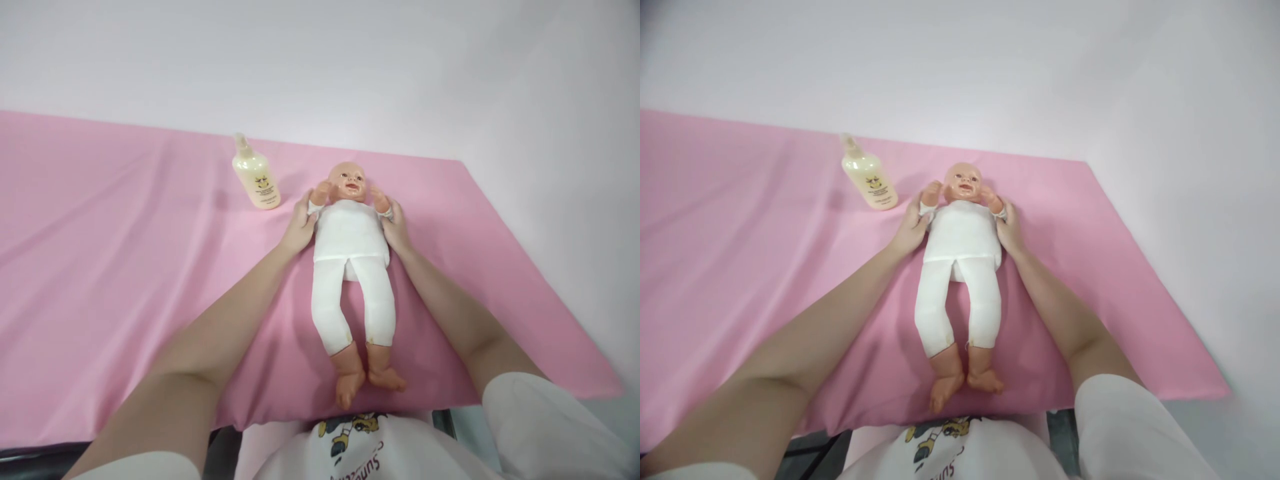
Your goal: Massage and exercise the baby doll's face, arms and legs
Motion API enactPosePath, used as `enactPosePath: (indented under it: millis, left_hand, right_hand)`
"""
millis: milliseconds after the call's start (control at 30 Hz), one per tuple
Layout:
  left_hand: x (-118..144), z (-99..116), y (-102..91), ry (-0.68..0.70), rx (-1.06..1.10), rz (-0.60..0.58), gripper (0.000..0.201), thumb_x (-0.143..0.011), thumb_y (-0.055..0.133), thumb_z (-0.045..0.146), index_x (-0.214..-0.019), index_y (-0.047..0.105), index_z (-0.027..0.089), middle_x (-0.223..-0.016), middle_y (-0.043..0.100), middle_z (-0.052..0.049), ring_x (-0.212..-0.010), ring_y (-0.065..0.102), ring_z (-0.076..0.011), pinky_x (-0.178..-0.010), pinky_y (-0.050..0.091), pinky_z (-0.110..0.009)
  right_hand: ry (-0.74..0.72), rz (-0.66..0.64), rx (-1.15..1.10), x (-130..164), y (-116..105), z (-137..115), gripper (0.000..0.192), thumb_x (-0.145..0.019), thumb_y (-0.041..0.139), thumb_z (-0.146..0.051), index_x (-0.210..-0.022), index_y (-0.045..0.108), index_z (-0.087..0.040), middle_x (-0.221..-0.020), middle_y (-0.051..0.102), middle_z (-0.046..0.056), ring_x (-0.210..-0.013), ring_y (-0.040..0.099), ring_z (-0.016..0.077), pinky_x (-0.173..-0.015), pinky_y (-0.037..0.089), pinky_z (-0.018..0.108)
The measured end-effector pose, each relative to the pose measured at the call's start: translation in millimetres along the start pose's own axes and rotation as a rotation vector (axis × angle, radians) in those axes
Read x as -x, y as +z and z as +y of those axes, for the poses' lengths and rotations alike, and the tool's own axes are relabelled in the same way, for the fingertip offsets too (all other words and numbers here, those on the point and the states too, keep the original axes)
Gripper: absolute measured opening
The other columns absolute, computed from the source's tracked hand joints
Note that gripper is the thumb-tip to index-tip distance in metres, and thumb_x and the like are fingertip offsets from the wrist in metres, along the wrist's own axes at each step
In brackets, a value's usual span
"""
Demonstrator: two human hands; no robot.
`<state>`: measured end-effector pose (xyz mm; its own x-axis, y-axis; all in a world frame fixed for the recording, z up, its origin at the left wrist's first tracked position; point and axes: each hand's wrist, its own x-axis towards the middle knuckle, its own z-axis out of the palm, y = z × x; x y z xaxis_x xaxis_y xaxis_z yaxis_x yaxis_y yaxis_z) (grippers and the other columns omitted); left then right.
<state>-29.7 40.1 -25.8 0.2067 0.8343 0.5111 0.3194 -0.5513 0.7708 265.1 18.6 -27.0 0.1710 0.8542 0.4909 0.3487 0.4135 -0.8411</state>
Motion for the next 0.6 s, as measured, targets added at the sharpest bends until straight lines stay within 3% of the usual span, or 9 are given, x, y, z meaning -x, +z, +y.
enactPosePath:
  millis: [133,333,500,600]
  left_hand:
    - [-0.6,-5.0,2.6,-0.061,0.123,0.115,0.074,-0.102,0.058,0.053,-0.164,0.027,0.027,-0.164,0.047,-0.016,-0.156,0.043,-0.0269,-0.134,0.027,-0.045]
    - [-3.6,-12.5,3.9,-0.116,0.201,0.194,0.102,-0.093,0.074,0.05,-0.168,0.008,0.031,-0.165,0.045,-0.016,-0.154,0.046,-0.0255,-0.131,0.034,-0.045]
    - [-5.3,-19.7,3.7,-0.21,0.229,0.271,0.111,-0.09,0.077,0.043,-0.17,0.0,0.033,-0.17,0.039,-0.015,-0.154,0.048,-0.0282,-0.131,0.034,-0.048]
    - [-6.1,-21.7,2.7,-0.224,0.25,0.299,0.111,-0.089,0.078,0.038,-0.169,0.001,0.037,-0.172,0.036,-0.012,-0.156,0.044,-0.0268,-0.133,0.03,-0.049]
  right_hand:
    - [0.062,0.067,-0.08,-0.6,-1.7,6.8,0.064,-0.091,0.057,-0.029,-0.152,0.038,-0.028,-0.155,0.054,0.012,-0.143,0.053,0.0289,-0.123,0.041,0.06]
    - [0.062,0.203,-0.003,-10.6,-7.3,31.9,0.079,-0.095,0.056,-0.044,-0.164,0.019,-0.03,-0.167,0.034,0.015,-0.156,0.039,0.0343,-0.12,0.042,0.066]
    - [0.273,0.31,-0.092,-13.3,-5.3,43.9,0.089,-0.091,0.06,-0.047,-0.165,0.014,-0.028,-0.165,0.036,0.018,-0.147,0.051,0.0367,-0.114,0.046,0.07]
    - [0.238,0.285,-0.1,-12.0,-5.2,39.7,0.094,-0.089,0.063,-0.046,-0.166,0.012,-0.029,-0.167,0.035,0.017,-0.15,0.049,0.0363,-0.116,0.045,0.071]
